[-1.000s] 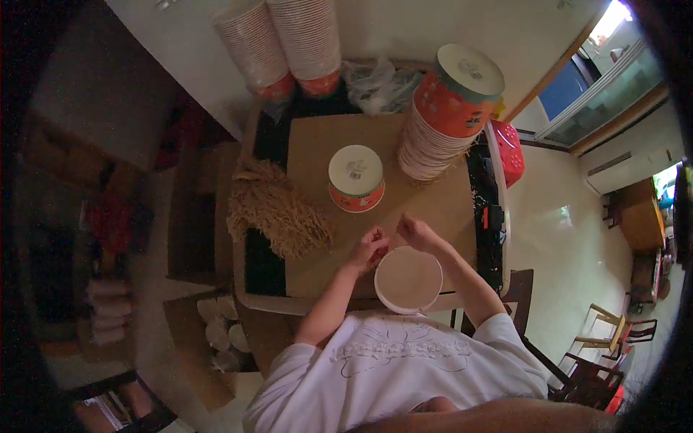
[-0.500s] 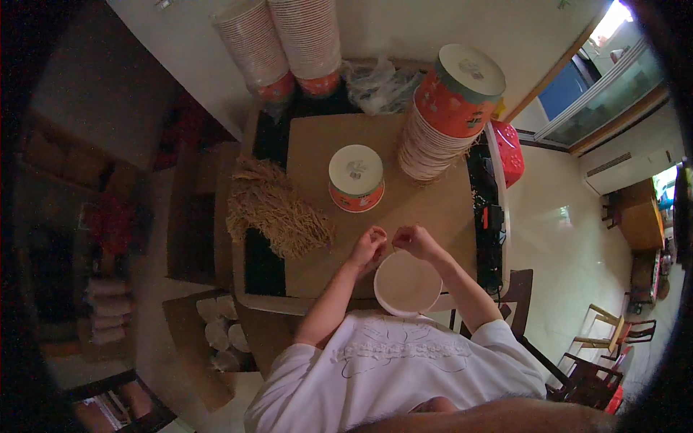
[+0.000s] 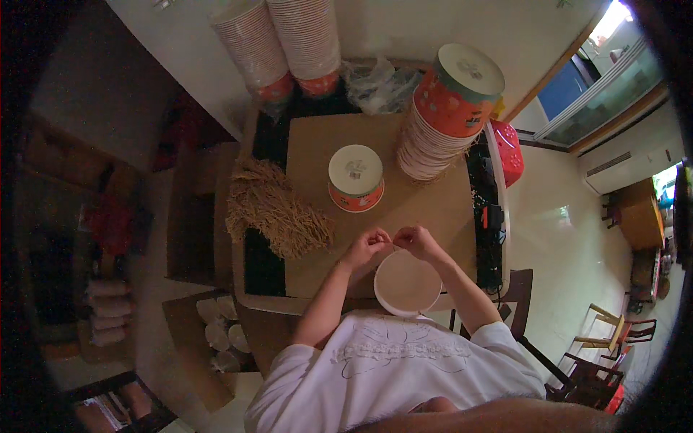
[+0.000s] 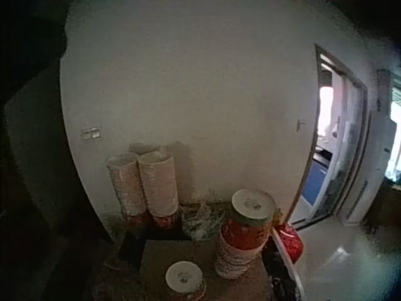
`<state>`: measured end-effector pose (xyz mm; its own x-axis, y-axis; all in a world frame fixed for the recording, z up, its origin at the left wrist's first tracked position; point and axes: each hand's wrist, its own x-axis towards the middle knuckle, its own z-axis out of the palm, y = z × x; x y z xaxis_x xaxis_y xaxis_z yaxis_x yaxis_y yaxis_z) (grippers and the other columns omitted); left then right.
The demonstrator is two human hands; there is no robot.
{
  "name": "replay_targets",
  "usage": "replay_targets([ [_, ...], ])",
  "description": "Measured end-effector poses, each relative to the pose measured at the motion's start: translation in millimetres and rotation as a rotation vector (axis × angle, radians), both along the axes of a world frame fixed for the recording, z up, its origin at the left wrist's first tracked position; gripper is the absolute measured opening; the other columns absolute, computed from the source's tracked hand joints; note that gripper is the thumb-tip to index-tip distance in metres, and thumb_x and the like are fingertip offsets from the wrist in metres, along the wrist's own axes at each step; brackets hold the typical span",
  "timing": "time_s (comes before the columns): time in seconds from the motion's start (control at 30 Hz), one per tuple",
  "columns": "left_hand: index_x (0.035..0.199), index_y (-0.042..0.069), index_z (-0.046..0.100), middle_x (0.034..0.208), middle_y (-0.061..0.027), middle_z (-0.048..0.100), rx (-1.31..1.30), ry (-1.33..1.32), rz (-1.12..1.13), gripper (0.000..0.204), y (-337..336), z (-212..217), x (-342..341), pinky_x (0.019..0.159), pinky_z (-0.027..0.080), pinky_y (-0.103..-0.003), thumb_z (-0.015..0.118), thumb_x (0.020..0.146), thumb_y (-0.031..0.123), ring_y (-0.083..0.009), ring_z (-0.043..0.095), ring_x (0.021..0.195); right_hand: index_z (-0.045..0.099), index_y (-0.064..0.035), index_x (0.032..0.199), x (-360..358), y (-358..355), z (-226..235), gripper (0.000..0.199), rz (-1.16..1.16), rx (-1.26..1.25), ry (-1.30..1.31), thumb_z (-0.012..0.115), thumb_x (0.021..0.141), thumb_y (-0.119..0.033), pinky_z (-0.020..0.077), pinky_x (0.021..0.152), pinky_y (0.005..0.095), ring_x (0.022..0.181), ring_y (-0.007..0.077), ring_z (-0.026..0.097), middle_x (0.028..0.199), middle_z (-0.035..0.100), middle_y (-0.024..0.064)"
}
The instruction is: Inspecting and preparing paper bowls by removing small debris or separators and stacking them.
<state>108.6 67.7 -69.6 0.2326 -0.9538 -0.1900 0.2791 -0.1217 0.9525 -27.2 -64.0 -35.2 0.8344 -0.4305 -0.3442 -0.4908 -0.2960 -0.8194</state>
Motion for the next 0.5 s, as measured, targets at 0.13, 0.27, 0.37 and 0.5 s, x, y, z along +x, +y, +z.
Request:
replay_targets([
  [0.13,0.078,0.004,0.06,0.071,-0.0003,0.056,-0.114,-0.002,0.078,0.01,5.4,-21.5,-0.1,0.066,0.045,-0.024,0.057,0.072,-0.003,-0.0106,0.055,0.071,0.063,-0.0035,0.078,-2.1,-0.5,-7.8,0.008,-0.007,0.007,-0.072,0.057,0.073,-0.007,0.0453,0.059,0.0255,0.062,0.0103,0.055,0.067,0.06,0.0063],
  [0.27,0.081,0.007,0.065,0.069,-0.0048,0.055,-0.134,-0.539,0.07,0.016,2.0,-12.3,-5.7,0.061,0.045,-0.026,0.06,0.069,-0.001,-0.0152,0.057,0.07,0.062,-0.0033,0.078,-5.9,-2.9,-16.6,0.007,-0.02,0.005,-0.128,0.058,0.075,-0.007,0.0442,0.058,0.0273,0.062,0.0117,0.053,0.066,0.059,0.0078],
  [0.37,0.082,0.008,0.065,0.072,-0.0058,0.054,-0.089,-0.689,0.07,0.015,2.2,-11.6,-11.6,0.06,0.045,-0.028,0.063,0.068,0.003,-0.0172,0.057,0.07,0.061,-0.0035,0.079,-4.5,-1.8,-12.6,0.007,-0.027,0.045,-0.136,0.059,0.076,-0.009,0.0433,0.057,0.0293,0.061,0.0129,0.052,0.065,0.058,0.0093],
  [0.5,0.081,0.006,0.063,0.077,-0.0058,0.055,-0.068,-0.758,0.12,0.013,1.0,-12.5,-15.4,0.06,0.046,-0.027,0.065,0.069,0.01,-0.0188,0.058,0.07,0.062,-0.004,0.079,-3.3,-0.9,-9.3,0.008,-0.016,0.025,-0.103,0.059,0.076,-0.011,0.0435,0.056,0.0294,0.06,0.0129,0.052,0.066,0.059,0.0093],
])
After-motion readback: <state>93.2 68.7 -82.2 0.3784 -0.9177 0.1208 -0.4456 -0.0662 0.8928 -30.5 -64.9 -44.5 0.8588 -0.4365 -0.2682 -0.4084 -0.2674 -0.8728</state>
